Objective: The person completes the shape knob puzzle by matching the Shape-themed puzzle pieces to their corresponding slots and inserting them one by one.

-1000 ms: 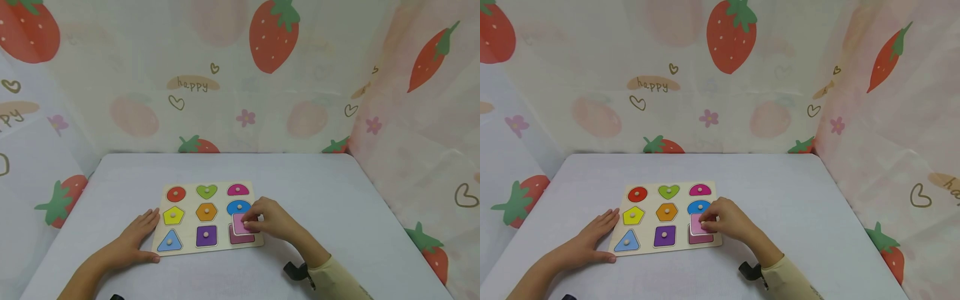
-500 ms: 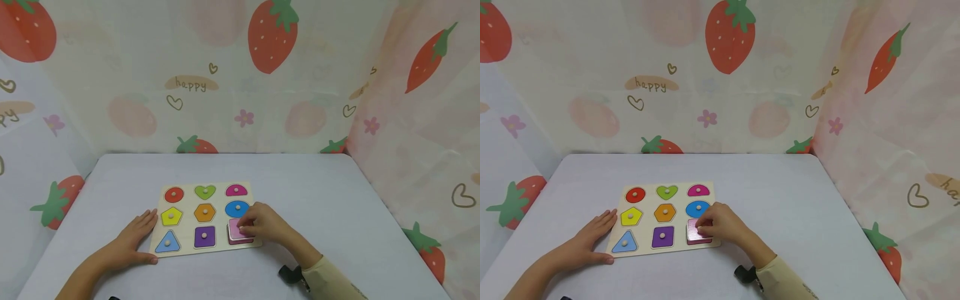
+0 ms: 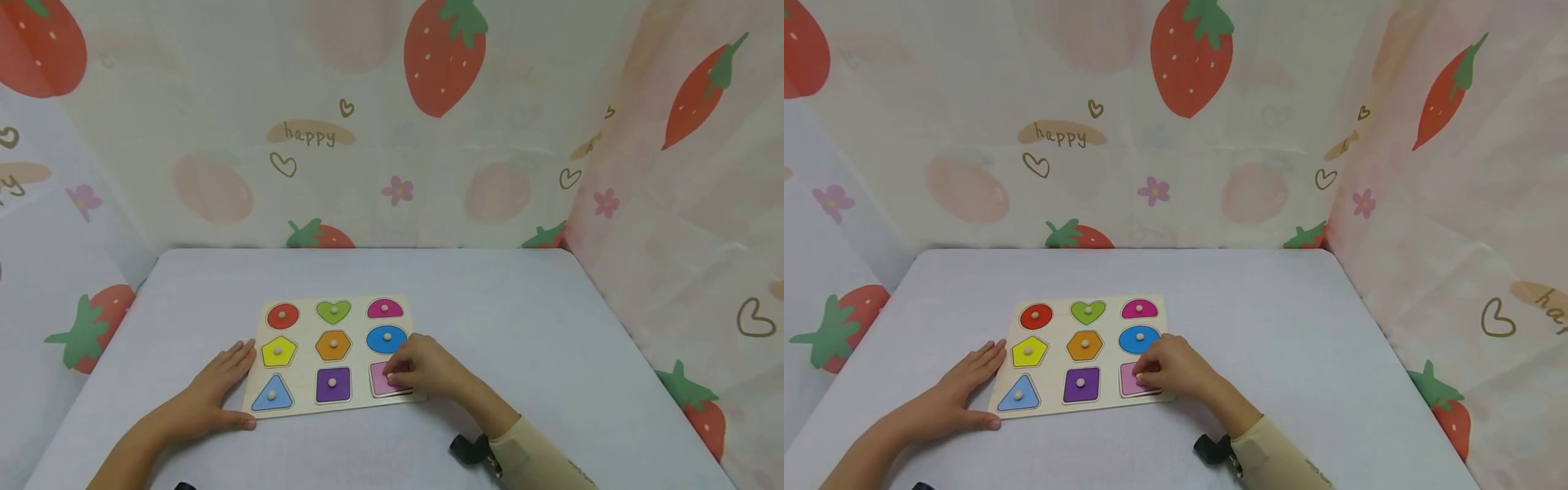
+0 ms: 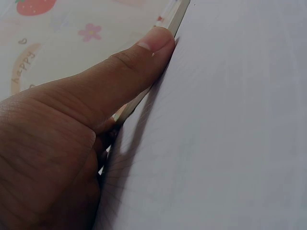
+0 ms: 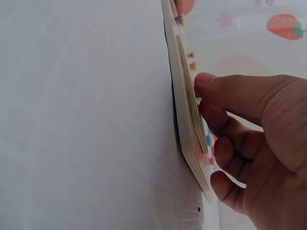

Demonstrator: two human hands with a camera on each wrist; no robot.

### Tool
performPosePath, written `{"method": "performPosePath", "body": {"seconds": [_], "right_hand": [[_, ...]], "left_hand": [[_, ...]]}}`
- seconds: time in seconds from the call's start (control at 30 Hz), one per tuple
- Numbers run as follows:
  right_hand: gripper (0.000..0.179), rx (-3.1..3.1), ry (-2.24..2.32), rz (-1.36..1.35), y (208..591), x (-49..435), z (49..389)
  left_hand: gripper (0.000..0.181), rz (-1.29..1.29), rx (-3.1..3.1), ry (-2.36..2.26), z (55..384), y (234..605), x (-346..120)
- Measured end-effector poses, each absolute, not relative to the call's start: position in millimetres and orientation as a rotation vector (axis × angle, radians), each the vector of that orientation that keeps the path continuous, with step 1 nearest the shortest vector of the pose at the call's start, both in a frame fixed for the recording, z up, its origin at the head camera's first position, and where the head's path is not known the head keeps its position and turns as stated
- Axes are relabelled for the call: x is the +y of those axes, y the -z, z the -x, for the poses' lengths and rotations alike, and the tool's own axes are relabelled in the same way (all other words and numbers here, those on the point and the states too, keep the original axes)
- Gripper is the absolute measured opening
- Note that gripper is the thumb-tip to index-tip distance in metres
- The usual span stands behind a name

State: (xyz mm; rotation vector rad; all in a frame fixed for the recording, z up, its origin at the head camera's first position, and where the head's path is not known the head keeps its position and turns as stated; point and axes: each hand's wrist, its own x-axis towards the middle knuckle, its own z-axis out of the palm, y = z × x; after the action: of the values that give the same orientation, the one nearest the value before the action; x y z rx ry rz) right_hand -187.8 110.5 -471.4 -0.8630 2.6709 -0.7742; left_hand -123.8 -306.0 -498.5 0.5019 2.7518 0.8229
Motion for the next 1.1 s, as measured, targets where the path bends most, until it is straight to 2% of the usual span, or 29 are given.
{"method": "performPosePath", "body": {"seconds": [0.8, 1.1], "right_hand": [[0.014, 2.681, 0.718, 0.903, 472.6, 105.0, 188.9], [0.013, 2.685, 0.716, 0.84, 474.5, 105.5, 187.6]], "left_hand": [[0.124, -0.536, 2.76, -0.833, 124.4, 492.4, -306.0], [0.124, -0.569, 2.77, -0.83, 125.0, 495.4, -306.6]]}}
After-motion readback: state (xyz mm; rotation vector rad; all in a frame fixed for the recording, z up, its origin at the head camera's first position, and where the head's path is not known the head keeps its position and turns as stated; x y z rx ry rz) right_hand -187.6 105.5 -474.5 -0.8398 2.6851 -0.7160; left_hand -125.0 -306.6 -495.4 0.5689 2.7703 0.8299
